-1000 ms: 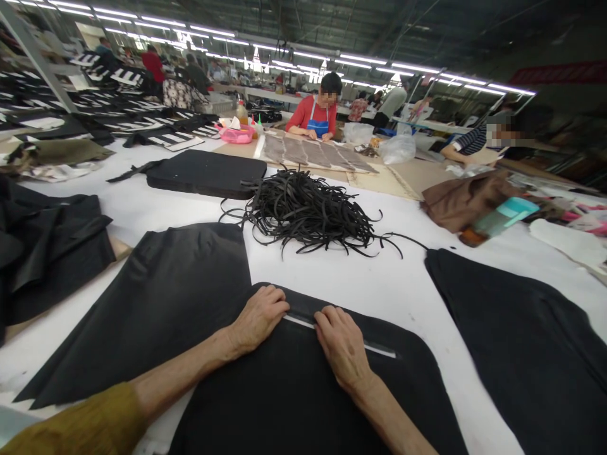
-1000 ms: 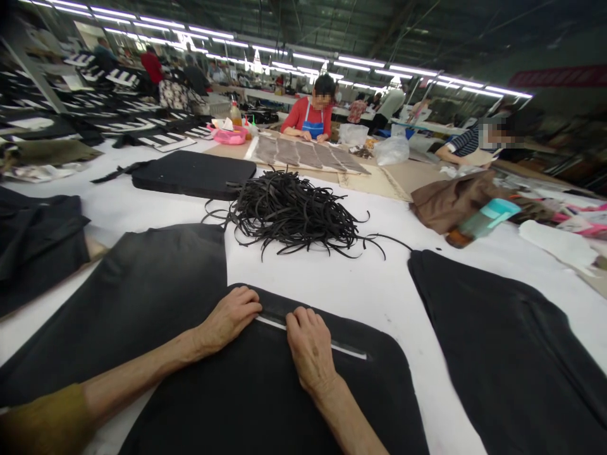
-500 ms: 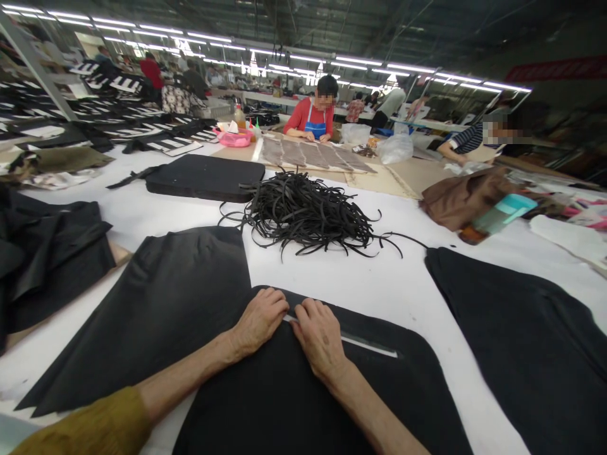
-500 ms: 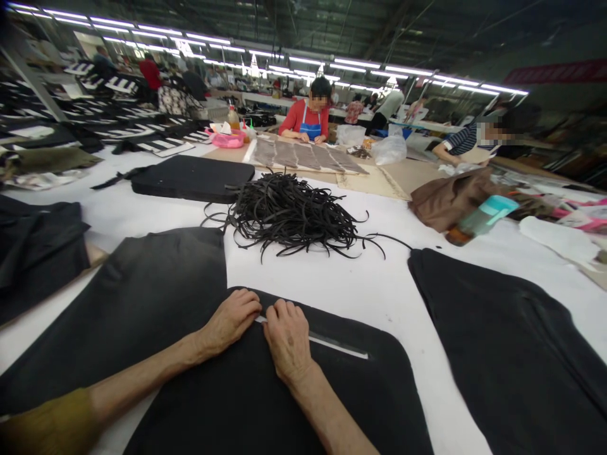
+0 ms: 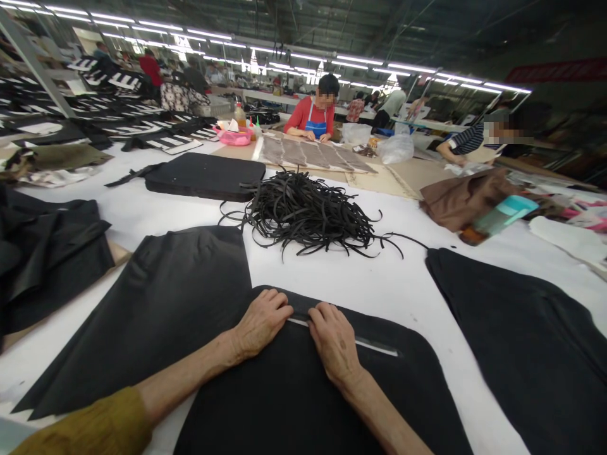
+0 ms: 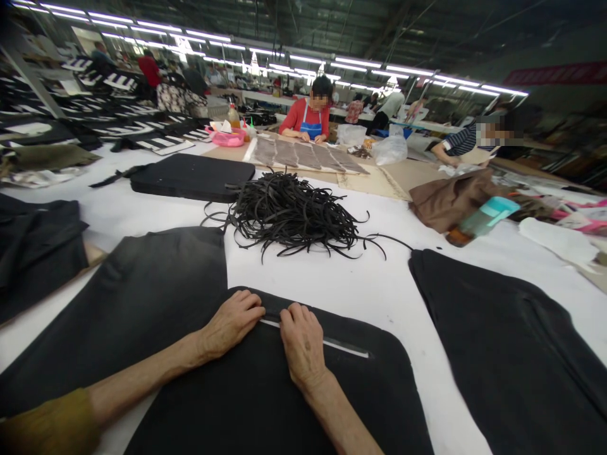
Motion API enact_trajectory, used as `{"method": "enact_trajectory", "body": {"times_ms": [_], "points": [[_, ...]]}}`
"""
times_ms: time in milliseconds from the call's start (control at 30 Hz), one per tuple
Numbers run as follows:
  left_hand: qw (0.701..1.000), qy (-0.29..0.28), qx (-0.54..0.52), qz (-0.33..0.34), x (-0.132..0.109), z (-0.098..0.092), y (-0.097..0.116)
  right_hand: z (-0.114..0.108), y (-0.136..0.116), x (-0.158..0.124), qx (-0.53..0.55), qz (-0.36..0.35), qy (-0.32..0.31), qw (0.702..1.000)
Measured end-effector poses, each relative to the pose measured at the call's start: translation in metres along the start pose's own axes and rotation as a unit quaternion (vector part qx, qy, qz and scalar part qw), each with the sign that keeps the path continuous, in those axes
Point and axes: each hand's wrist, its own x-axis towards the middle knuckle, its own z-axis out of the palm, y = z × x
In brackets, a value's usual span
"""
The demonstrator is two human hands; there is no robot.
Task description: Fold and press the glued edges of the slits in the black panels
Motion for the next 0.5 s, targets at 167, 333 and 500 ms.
{"method": "enact_trajectory", "body": {"times_ms": [167, 333, 500], "points": [[0.999, 0.016, -0.035, -0.026, 0.001, 0.003, -0.002, -0.006, 0.018, -0.016, 0.039, 0.029, -0.002, 0.999], [0.996, 0.016, -0.074, -0.046, 0.002, 0.001, -0.002, -0.011, 0.037, -0.030, 0.080, 0.052, -0.010, 0.995], [0.991, 0.018, -0.115, -0.061, 0.003, 0.001, -0.003, -0.021, 0.045, -0.032, 0.125, 0.072, -0.042, 0.989]]}}
